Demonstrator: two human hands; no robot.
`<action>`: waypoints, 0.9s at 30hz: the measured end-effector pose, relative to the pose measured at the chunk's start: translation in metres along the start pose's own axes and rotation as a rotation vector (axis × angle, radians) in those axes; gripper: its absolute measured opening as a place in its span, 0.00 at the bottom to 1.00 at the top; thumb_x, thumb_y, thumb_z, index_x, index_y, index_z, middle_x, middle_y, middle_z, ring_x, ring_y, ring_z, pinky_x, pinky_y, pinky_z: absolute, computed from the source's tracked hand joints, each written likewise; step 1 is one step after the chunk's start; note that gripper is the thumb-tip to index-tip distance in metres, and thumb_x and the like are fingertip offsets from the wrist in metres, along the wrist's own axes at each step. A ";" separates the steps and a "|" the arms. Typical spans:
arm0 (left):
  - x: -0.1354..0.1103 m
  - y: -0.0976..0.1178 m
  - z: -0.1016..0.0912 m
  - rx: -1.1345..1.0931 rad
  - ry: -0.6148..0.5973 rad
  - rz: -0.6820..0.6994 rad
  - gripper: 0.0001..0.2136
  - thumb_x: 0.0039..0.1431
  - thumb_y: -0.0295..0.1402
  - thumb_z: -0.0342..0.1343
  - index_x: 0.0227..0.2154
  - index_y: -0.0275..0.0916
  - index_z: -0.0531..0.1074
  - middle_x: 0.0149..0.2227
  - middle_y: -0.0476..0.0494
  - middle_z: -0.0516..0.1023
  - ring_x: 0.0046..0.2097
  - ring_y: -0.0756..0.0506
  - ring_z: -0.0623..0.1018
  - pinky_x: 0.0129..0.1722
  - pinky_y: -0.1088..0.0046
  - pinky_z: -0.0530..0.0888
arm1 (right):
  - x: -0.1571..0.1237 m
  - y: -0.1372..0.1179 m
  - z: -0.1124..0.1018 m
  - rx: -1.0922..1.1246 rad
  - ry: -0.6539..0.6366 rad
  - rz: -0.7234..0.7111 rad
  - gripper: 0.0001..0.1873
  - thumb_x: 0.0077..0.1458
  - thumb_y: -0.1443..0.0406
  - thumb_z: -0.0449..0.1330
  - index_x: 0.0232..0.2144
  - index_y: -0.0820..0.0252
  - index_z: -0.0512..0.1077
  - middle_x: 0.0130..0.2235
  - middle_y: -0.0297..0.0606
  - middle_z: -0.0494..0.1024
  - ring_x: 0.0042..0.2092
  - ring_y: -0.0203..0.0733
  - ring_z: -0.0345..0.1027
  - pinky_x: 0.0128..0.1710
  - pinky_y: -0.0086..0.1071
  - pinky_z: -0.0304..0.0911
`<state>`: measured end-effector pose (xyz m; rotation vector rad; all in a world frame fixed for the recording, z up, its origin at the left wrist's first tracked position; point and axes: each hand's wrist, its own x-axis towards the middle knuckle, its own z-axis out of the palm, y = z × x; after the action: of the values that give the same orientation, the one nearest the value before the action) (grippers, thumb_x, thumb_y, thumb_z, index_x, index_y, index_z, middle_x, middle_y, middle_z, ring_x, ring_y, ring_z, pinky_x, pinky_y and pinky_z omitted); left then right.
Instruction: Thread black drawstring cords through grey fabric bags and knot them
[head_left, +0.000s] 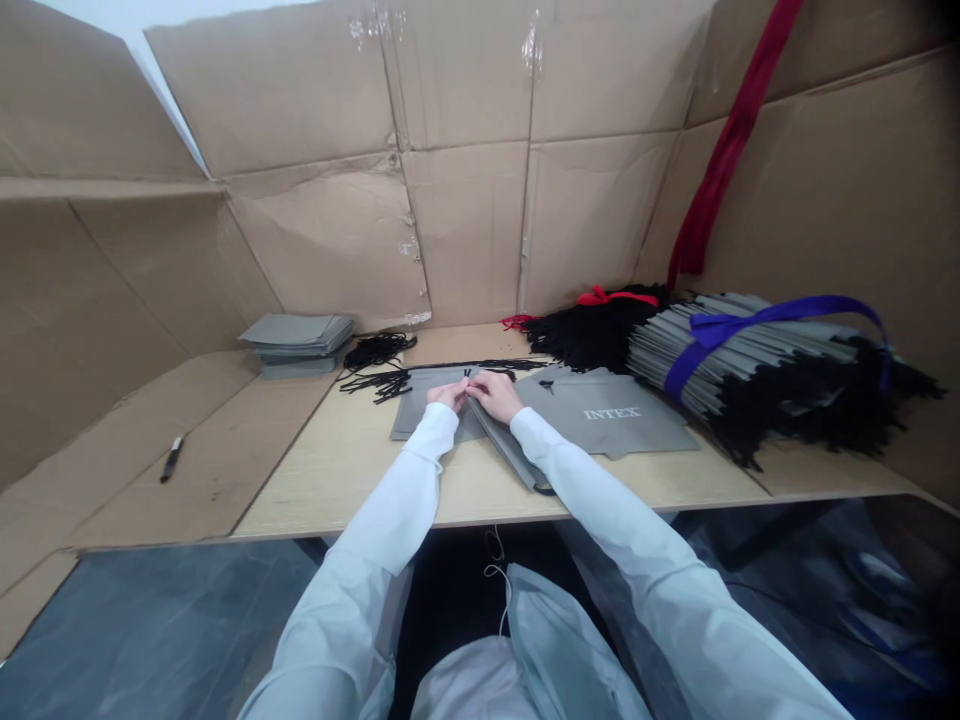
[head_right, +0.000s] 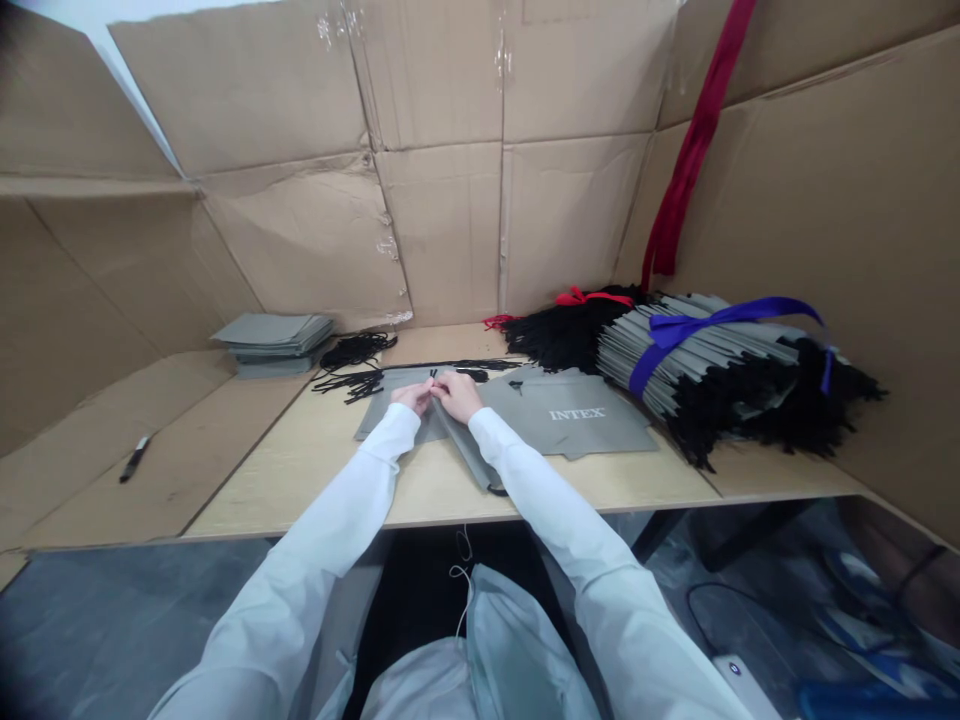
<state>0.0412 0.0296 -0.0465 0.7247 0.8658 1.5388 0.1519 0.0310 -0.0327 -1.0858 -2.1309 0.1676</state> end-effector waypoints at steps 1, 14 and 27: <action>-0.001 0.000 0.001 -0.014 0.023 0.014 0.08 0.27 0.26 0.63 0.14 0.29 0.69 0.19 0.45 0.71 0.25 0.52 0.71 0.33 0.73 0.68 | 0.000 -0.001 0.001 -0.004 0.007 -0.004 0.10 0.47 0.65 0.51 0.19 0.62 0.66 0.23 0.33 0.65 0.26 0.32 0.55 0.27 0.26 0.49; -0.002 -0.001 0.005 -0.078 0.026 0.109 0.10 0.24 0.28 0.63 0.12 0.30 0.68 0.15 0.48 0.68 0.20 0.55 0.67 0.25 0.76 0.65 | -0.002 -0.008 0.005 -0.061 0.004 0.021 0.11 0.50 0.65 0.48 0.22 0.63 0.66 0.25 0.35 0.65 0.28 0.33 0.56 0.31 0.26 0.51; 0.035 0.061 -0.059 -0.176 0.342 0.451 0.06 0.44 0.32 0.53 0.22 0.33 0.65 0.22 0.47 0.72 0.25 0.55 0.70 0.30 0.78 0.67 | -0.022 -0.010 -0.003 -0.349 -0.382 -0.009 0.18 0.47 0.56 0.50 0.39 0.59 0.63 0.39 0.43 0.65 0.41 0.43 0.59 0.36 0.31 0.54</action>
<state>-0.0455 0.0532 -0.0275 0.5583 0.8348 2.1590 0.1558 0.0079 -0.0381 -1.3265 -2.5737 -0.0049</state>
